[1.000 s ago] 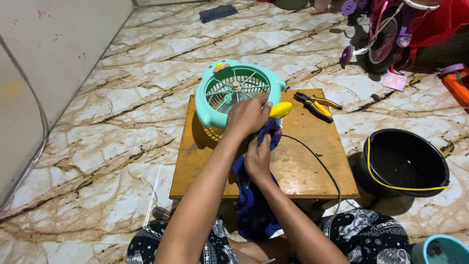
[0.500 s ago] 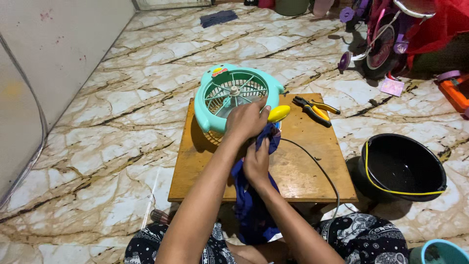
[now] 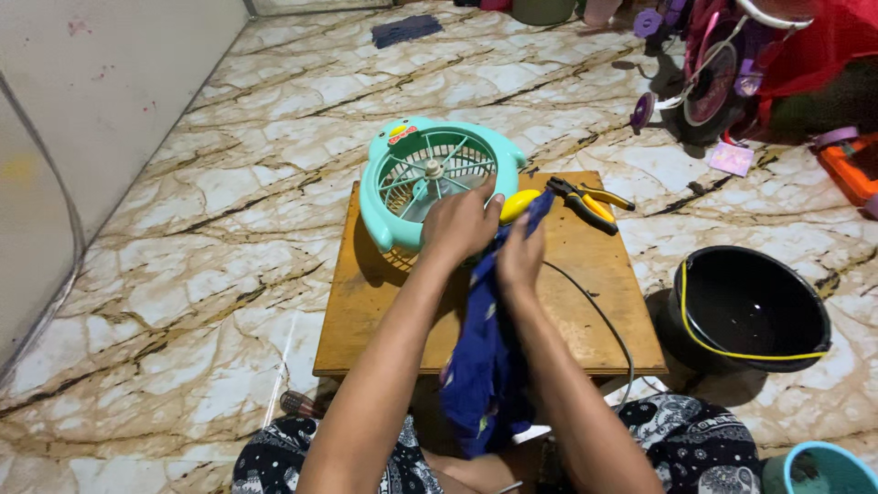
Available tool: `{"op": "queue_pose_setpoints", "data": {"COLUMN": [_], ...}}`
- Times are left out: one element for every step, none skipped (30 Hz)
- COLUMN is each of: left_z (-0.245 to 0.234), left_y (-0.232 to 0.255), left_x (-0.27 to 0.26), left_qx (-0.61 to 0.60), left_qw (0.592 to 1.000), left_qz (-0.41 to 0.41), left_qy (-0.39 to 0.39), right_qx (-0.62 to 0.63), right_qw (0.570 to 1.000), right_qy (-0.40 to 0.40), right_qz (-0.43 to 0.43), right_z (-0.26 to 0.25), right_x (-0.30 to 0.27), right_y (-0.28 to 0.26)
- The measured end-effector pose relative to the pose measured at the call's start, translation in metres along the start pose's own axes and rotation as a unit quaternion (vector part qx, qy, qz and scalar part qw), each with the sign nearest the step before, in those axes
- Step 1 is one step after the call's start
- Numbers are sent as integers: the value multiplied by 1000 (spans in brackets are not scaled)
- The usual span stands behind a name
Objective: The person wipes the power cord and then the exterior of a small teal electric fan with a blue cloth. They rotate the fan to clean multiple sides, including the front grille, sides, and back, while seated on the floor.
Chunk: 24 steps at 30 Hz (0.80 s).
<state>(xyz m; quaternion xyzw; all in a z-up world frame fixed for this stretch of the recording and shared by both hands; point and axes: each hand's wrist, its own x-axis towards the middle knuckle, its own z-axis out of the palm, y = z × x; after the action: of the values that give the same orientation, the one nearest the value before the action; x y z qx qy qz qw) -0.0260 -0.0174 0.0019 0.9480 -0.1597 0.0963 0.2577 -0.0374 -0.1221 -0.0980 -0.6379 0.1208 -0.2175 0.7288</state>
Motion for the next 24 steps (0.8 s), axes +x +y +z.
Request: {"op": "queue_pose_setpoints", "data": {"left_z": [0, 0, -2, -5, -5, -5, -2, 1, 1, 2, -2, -4, -5, -6, -4, -2, 1, 3, 1, 0, 0, -2, -1, 1], "left_y": [1, 3, 2, 1, -1, -3, -4, -6, -6, -5, -4, -3, -2, -2, -4, -5, -6, -7, -7, -6, -5, -5, -5, -6], "left_x": [2, 2, 2, 5, 4, 3, -2, -6, -6, -9, -3, -2, -2, 2, -3, -6, -9, -12, -8, -9, -7, -4, -5, -5], "left_qx": [5, -2, -5, -8, -8, -7, -9, -6, -4, -2, -4, -7, -12, -9, -4, 1, 2, 3, 6, 11, 15, 19, 23, 26], "left_qw": [1000, 1000, 1000, 1000, 1000, 1000, 1000, 1000, 1000, 1000, 1000, 1000, 1000, 999, 999, 999, 999, 999, 999, 999, 999, 999, 999, 999], "left_qz": [0, -4, -10, -15, -8, 0, 5, 2, 2, 2, 2, 2, -1, 8, 13, 19, 21, 23, 29, 23, 17, 10, 16, 22], "left_qy": [4, 3, 2, 2, 9, 16, 18, 18, 21, 24, 26, 28, 29, 38, 35, 33, 32, 32, 39, 33, 29, 24, 29, 34], "right_qx": [-16, -99, -176, -250, -270, -290, -313, -333, -352, -372, -382, -393, -404, -395, -385, -375, -360, -344, -326, -317, -308, -299, -311, -321], "right_qw": [998, 991, 957, 898, 887, 876, 864, 856, 846, 835, 823, 810, 797, 792, 793, 793, 804, 815, 823, 840, 855, 869, 883, 895], "right_qy": [5, 6, 3, -3, -26, -49, -74, -86, -95, -105, -112, -120, -130, -125, -121, -117, -114, -110, -103, -98, -94, -89, -79, -68], "right_qz": [54, -90, -230, -363, -373, -382, -387, -386, -389, -392, -405, -418, -429, -448, -457, -466, -459, -453, -453, -430, -407, -384, -343, -300], "right_z": [2, -2, -2, -1, -4, -9, -17, -19, -22, -27, -30, -33, -36, -36, -38, -37, -36, -35, -31, -27, -22, -17, -15, -10], "right_x": [-11, -24, -41, -49, -52, -53, -55, -51, -41, -37, -28, -20, -15, -6, -4, -1, 1, 3, 9, 11, 16, 20, 21, 25], "right_y": [-1, -2, -3, -5, -7, -10, -11, -14, -19, -24, -31, -39, -45, -50, -52, -52, -52, -52, -55, -58, -61, -64, -63, -63]}}
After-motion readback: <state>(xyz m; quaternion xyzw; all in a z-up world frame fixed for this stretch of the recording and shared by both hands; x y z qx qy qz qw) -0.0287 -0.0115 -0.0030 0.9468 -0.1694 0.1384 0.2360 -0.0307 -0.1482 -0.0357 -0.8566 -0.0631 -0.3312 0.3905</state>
